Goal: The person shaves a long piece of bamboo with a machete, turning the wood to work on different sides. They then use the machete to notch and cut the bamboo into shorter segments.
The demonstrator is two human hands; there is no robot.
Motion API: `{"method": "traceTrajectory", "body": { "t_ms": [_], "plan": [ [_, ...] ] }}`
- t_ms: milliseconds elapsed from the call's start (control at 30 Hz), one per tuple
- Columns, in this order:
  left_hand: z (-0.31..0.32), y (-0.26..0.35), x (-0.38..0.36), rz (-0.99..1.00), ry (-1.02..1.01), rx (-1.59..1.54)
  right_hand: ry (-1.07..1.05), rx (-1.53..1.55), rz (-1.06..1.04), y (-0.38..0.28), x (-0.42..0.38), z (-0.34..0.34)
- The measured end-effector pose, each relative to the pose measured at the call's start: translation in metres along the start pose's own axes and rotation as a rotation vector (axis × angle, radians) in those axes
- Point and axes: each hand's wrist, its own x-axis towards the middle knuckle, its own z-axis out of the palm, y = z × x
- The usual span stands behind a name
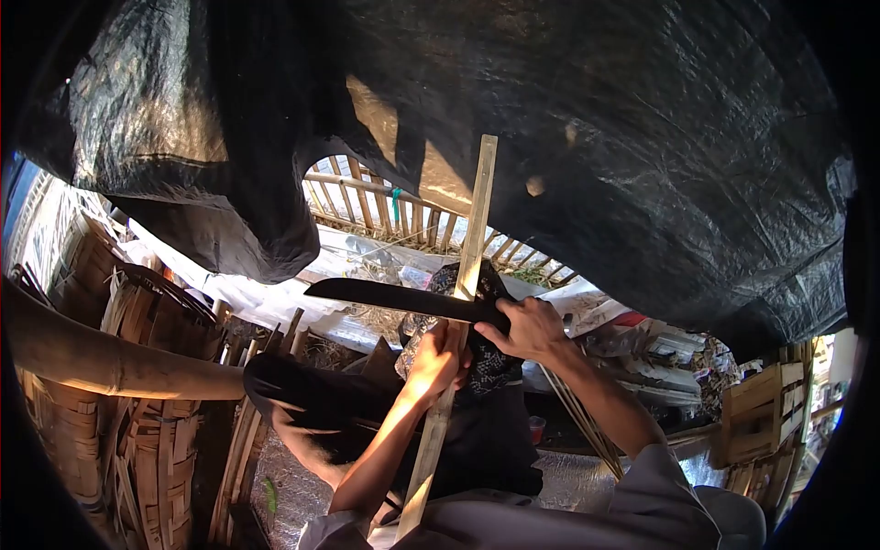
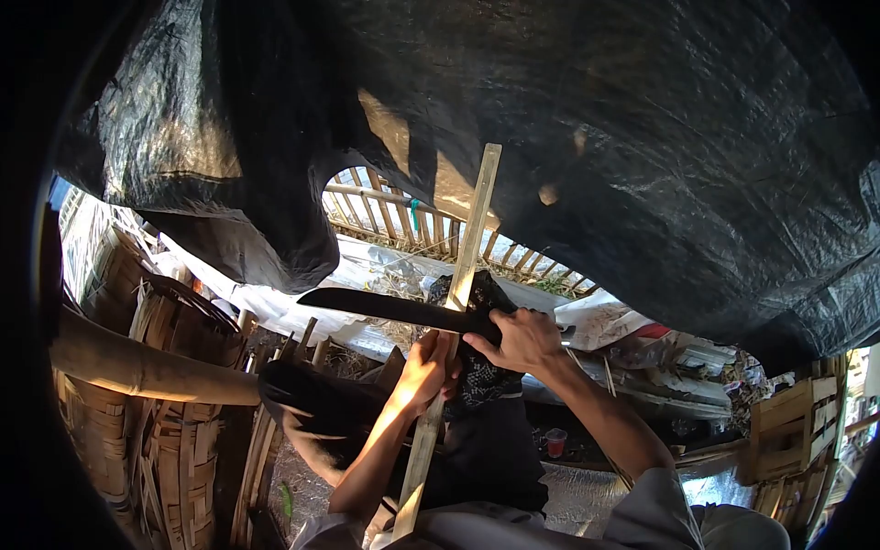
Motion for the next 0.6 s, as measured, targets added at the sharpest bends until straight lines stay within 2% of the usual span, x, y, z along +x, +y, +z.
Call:
{"method": "traceTrajectory", "body": {
  "t_ms": [100,167,200,233,300,367,400,433,500,600],
  "plan": [
    [0.005,-0.004,0.008,-0.019,0.040,0.082,-0.011,-0.033,0.024,-0.005,0.003,-0.003],
    [0.008,-0.010,0.013,0.141,0.120,0.471,-0.005,-0.044,0.054,-0.006,0.005,-0.001],
    [0.008,-0.023,0.018,0.367,0.164,0.646,0.003,-0.059,0.080,-0.006,0.006,-0.001],
    [0.010,-0.034,0.020,0.452,0.145,0.612,-0.004,-0.055,0.084,-0.003,0.012,0.005],
    [0.011,-0.047,0.011,0.388,0.163,0.650,0.180,0.028,0.108,0.008,0.020,0.019],
    [0.012,-0.047,0.000,0.297,0.109,0.568,0.188,0.030,0.098,0.007,0.016,0.014],
    [0.012,-0.042,-0.002,0.224,0.065,0.477,0.103,0.005,0.083,0.005,0.013,0.005],
    [0.013,-0.034,-0.001,0.239,0.068,0.475,0.019,-0.029,0.063,0.005,0.013,-0.003],
    [0.014,-0.025,-0.004,0.086,-0.012,0.297,0.008,0.024,0.064,0.002,0.008,-0.009],
    [0.014,-0.011,0.000,0.058,0.064,0.342,-0.152,0.095,0.129,-0.001,0.004,-0.015]
  ]
}}
